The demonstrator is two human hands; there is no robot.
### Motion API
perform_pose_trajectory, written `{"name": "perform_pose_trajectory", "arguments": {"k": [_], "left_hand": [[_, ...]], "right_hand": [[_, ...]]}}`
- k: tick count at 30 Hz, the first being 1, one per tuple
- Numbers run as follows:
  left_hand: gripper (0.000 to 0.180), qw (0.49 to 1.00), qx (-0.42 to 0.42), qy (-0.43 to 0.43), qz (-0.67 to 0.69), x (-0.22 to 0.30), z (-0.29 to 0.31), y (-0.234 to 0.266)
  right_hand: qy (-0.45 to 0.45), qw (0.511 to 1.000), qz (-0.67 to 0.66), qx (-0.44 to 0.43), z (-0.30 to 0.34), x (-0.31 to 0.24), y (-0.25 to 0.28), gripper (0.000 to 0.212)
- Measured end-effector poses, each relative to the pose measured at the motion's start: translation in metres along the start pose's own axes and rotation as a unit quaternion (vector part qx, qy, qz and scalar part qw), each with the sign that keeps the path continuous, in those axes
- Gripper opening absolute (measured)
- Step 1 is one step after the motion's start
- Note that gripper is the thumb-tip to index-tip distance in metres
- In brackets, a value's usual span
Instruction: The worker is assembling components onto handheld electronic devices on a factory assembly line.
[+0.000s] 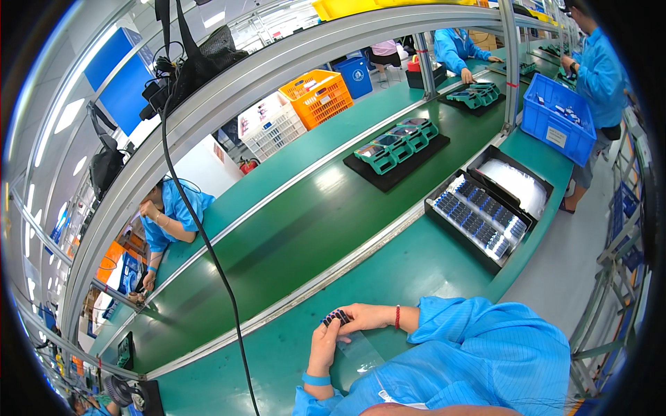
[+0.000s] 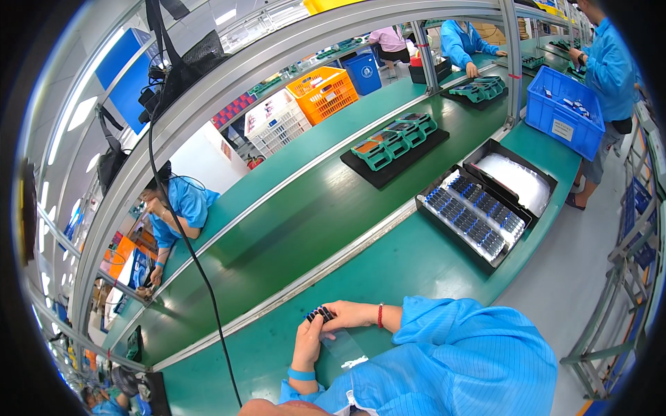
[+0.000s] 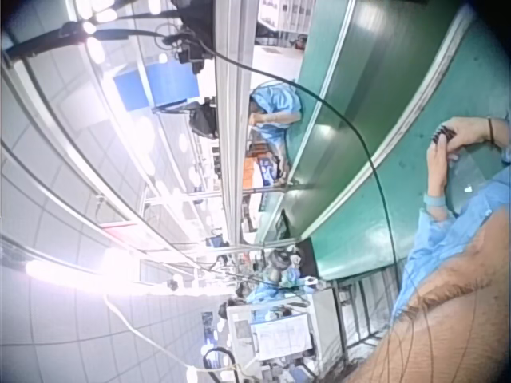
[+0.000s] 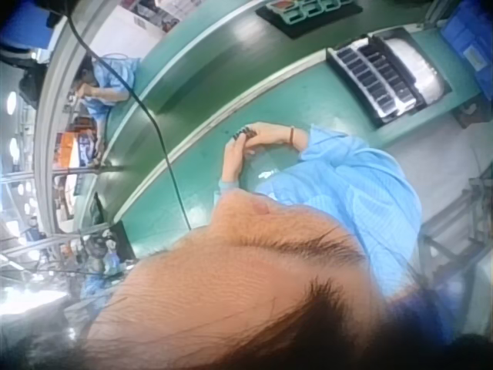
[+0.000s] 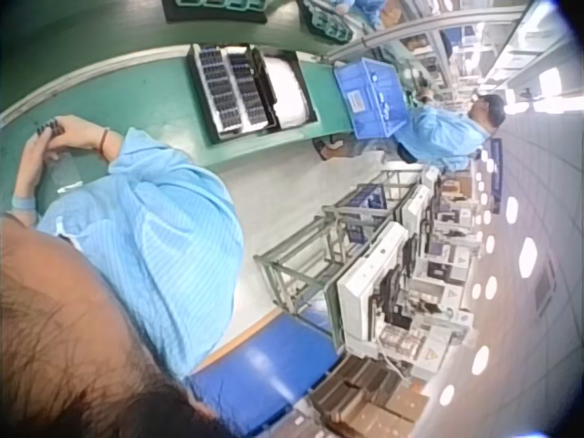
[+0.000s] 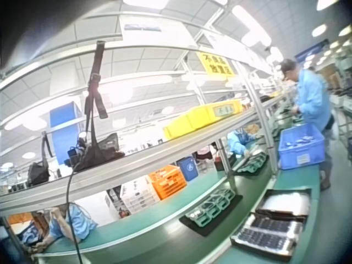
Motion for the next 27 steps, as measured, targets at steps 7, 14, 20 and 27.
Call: {"name": "perform_pose_trajectory", "arguments": {"k": [7, 14, 20, 27], "left_hand": [[0.031, 1.000, -0.002, -0.001, 0.005, -0.0003, -0.0005, -0.0002], [0.031, 1.000, -0.003, -0.003, 0.002, 0.0011, -0.0002, -0.0011], [0.031, 1.000, -0.001, -0.002, -0.002, 0.0032, 0.0006, -0.0023], [0.028, 1.000, 0.004, 0.003, -0.015, 0.0058, 0.0016, -0.0049]], "right_hand": [[-0.003, 1.000, 0.000, 0.001, -0.0008, 0.0021, 0.0005, 0.027], [-0.009, 1.000, 0.016, 0.011, 0.0014, -0.0036, 0.0001, 0.027], [-0.014, 1.000, 0.007, -0.005, -0.0001, 0.0007, 0.0005, 0.026], [0.016, 1.000, -0.009, 0.016, -0.0015, 0.0008, -0.0015, 0.021]]}}
Point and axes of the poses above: each hand's wrist, its own z-axis away from the middle knuckle, its own y-axis out of the back of the hand, x = y × z, the point moved 4 cm from there along -z, towards the middle knuckle, and after that the axes turned 8 degrees about z, right-handed, at the moved point
